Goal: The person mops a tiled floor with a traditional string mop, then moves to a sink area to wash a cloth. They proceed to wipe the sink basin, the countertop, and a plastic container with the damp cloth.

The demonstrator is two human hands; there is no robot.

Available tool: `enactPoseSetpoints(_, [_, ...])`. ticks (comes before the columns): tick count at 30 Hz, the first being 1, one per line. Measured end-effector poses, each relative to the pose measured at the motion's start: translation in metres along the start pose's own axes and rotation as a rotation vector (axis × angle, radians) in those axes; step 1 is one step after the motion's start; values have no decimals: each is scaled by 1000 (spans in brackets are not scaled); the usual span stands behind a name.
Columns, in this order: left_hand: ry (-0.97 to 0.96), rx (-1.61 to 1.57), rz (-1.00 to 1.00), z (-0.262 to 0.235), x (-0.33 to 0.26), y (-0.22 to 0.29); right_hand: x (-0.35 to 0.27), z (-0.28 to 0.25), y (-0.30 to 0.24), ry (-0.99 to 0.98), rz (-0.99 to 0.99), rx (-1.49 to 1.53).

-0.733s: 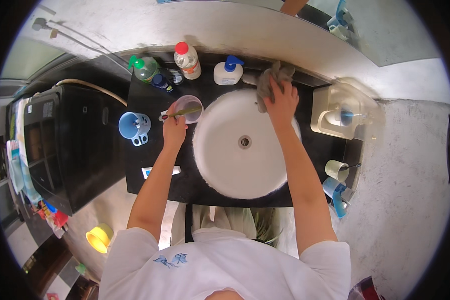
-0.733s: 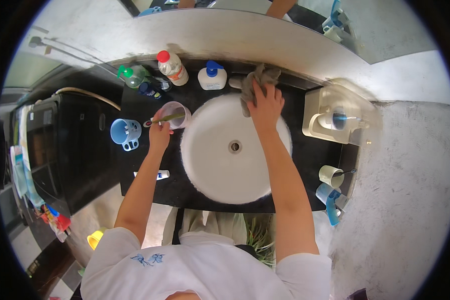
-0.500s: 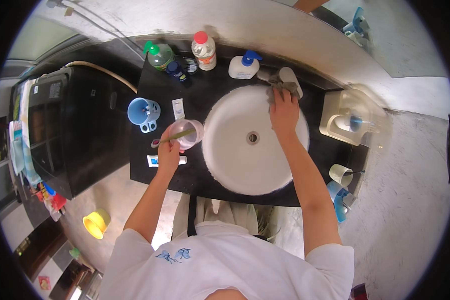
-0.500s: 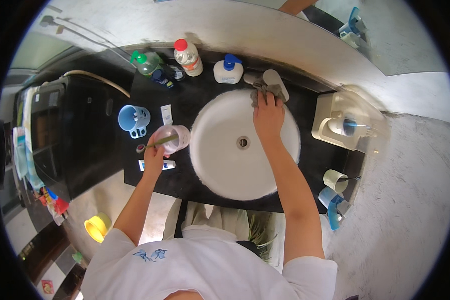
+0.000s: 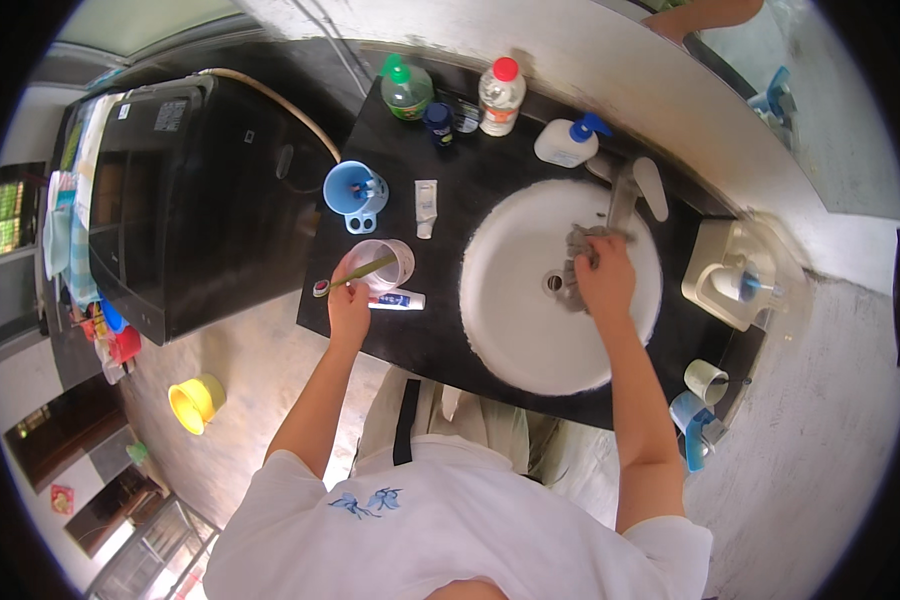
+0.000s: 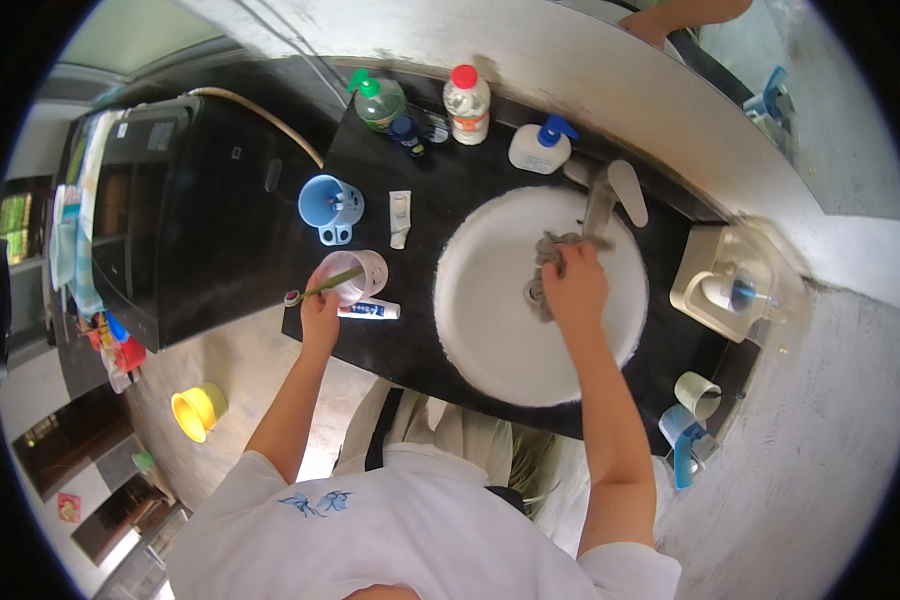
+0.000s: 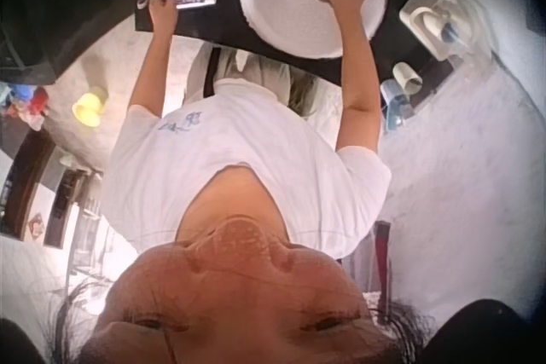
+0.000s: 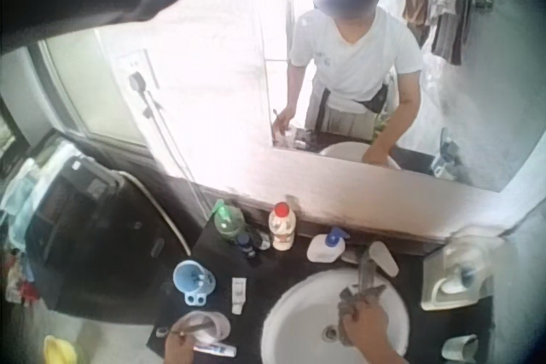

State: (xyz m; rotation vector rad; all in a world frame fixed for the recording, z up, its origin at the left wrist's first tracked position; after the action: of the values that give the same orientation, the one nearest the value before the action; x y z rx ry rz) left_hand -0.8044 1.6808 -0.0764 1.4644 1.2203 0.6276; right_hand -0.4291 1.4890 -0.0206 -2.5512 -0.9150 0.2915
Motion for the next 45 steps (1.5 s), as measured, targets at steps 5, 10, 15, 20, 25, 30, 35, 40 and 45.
enactPoseSetpoints(5, [-2,30,29,-1,1,13,24,50,-75,93,-238,192])
enactPoseSetpoints(10, [-13,236,175,-13,21,-7,65,148,-100,168,-376,-194])
enactPoseSetpoints(15, [-21,220,145,-17,16,11,13,160,-132,-66,-539,-212])
enactPoseSetpoints(20, [115,484,201,-35,-18,1,-5,161,-116,-61,-497,-233])
enactPoseSetpoints(25, [-371,306,281,19,-86,45,72,143,-114,157,-292,-291])
enactPoseSetpoints(30, [-285,551,648,134,0,85,44,153,-125,-137,-526,-406])
enactPoseSetpoints(35, [-4,1123,328,174,77,39,57,116,-102,-189,-337,-121])
enactPoseSetpoints(40, [-186,1186,753,173,32,35,78,126,-96,23,-394,42])
enactPoseSetpoints(45, [-606,764,876,123,-37,16,61,160,-118,39,-457,-307])
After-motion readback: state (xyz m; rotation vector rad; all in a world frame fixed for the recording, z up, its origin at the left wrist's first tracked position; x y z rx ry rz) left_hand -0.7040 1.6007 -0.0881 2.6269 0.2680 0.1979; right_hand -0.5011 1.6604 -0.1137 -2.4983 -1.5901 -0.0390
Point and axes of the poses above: each hand's wrist, its own x-axis towards the middle knuckle, its own z-axis out of the palm, y = z × x, the point moved 5 cm from there along x, towards the middle knuckle, and after that the axes turned 5 degrees about z, right-handed, at the moved point
